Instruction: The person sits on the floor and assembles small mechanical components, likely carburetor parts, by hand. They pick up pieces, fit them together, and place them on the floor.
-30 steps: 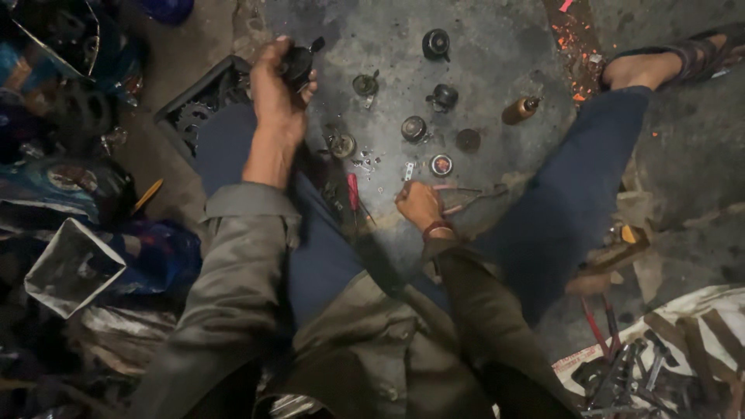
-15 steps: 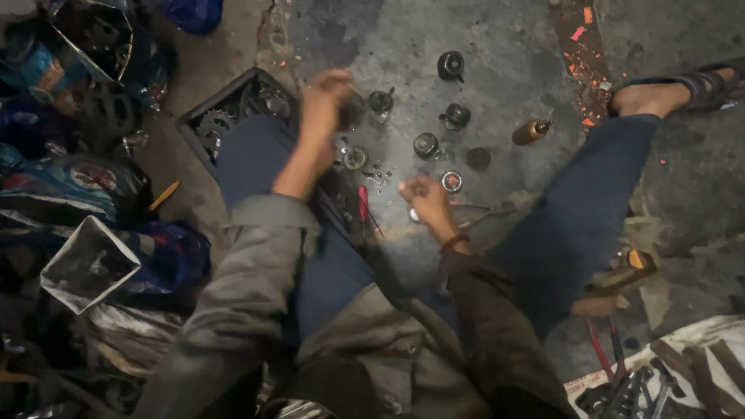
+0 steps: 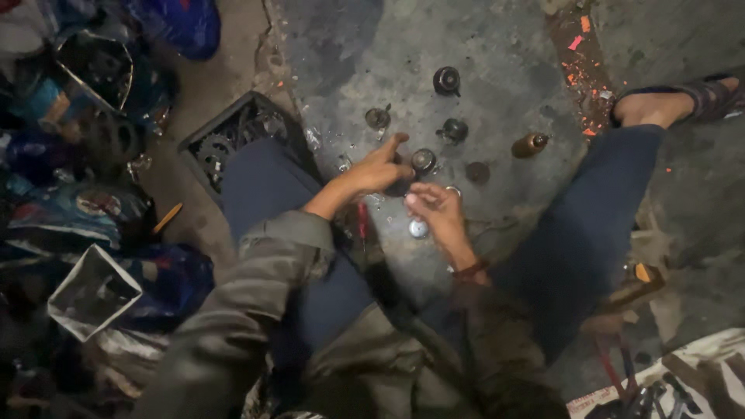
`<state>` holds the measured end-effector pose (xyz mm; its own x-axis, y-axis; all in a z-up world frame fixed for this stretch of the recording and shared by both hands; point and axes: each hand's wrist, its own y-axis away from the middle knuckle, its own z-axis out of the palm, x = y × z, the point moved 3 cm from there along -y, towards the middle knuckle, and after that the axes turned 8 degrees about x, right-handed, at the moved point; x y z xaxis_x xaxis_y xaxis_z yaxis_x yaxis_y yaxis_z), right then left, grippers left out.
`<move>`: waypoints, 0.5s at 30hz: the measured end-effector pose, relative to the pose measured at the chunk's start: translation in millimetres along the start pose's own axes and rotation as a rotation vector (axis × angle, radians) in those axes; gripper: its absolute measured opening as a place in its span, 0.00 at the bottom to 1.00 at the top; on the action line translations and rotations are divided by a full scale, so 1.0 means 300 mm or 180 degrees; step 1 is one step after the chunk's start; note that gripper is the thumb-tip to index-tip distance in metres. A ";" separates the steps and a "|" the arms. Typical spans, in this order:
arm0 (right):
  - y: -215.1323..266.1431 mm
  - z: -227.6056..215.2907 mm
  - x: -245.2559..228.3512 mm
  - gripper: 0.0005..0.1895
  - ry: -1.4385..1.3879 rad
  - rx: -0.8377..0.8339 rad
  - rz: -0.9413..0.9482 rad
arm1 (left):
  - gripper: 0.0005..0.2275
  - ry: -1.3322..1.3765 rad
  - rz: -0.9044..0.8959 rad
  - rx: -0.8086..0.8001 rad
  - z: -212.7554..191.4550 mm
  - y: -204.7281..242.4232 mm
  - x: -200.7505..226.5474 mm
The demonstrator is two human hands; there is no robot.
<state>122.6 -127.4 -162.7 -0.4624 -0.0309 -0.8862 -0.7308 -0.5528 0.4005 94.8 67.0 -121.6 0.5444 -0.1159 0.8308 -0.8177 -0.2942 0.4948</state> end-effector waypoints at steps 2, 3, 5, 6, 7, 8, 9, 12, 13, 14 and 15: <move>-0.030 -0.020 0.059 0.13 0.0401 0.0176 0.0164 | 0.39 -0.0501 -0.0145 -0.0041 0.012 -0.069 -0.072; -0.046 -0.026 0.090 0.13 0.0628 0.0262 0.0261 | 0.39 -0.0868 -0.0228 -0.0037 0.015 -0.105 -0.113; -0.072 -0.033 0.141 0.14 0.1234 0.0316 0.0214 | 0.38 -0.1472 -0.0450 0.0197 0.008 -0.182 -0.192; -0.085 -0.038 0.159 0.15 0.1620 0.0289 0.0066 | 0.37 -0.1702 -0.0585 0.0424 -0.002 -0.228 -0.221; -0.091 -0.042 0.176 0.16 0.2007 0.0261 -0.0082 | 0.36 -0.1931 -0.0720 0.0652 -0.013 -0.268 -0.247; -0.100 -0.050 0.195 0.14 0.2431 0.0159 0.0041 | 0.35 -0.1896 -0.0829 0.1025 -0.027 -0.307 -0.262; -0.105 -0.053 0.215 0.12 0.2854 0.0056 0.0170 | 0.34 -0.1854 -0.0935 0.1400 -0.042 -0.342 -0.273; -0.100 -0.072 0.260 0.11 0.3671 -0.0226 0.0439 | 0.37 -0.1763 -0.1094 0.1859 -0.052 -0.430 -0.296; -0.100 -0.071 0.272 0.11 0.3857 -0.0315 0.0510 | 0.40 -0.1754 -0.1119 0.1904 -0.057 -0.455 -0.304; -0.091 -0.075 0.279 0.11 0.3879 -0.0322 0.0491 | 0.39 -0.1746 -0.1078 0.1910 -0.047 -0.472 -0.317; -0.079 -0.073 0.284 0.11 0.3902 -0.0330 0.0472 | 0.38 -0.1738 -0.1038 0.1916 -0.039 -0.485 -0.332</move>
<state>111.6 -135.2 -253.0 0.2786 -0.8264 -0.4894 -0.6425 -0.5391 0.5446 157.5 132.4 -273.3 0.8733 -0.3315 0.3569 -0.4519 -0.8249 0.3396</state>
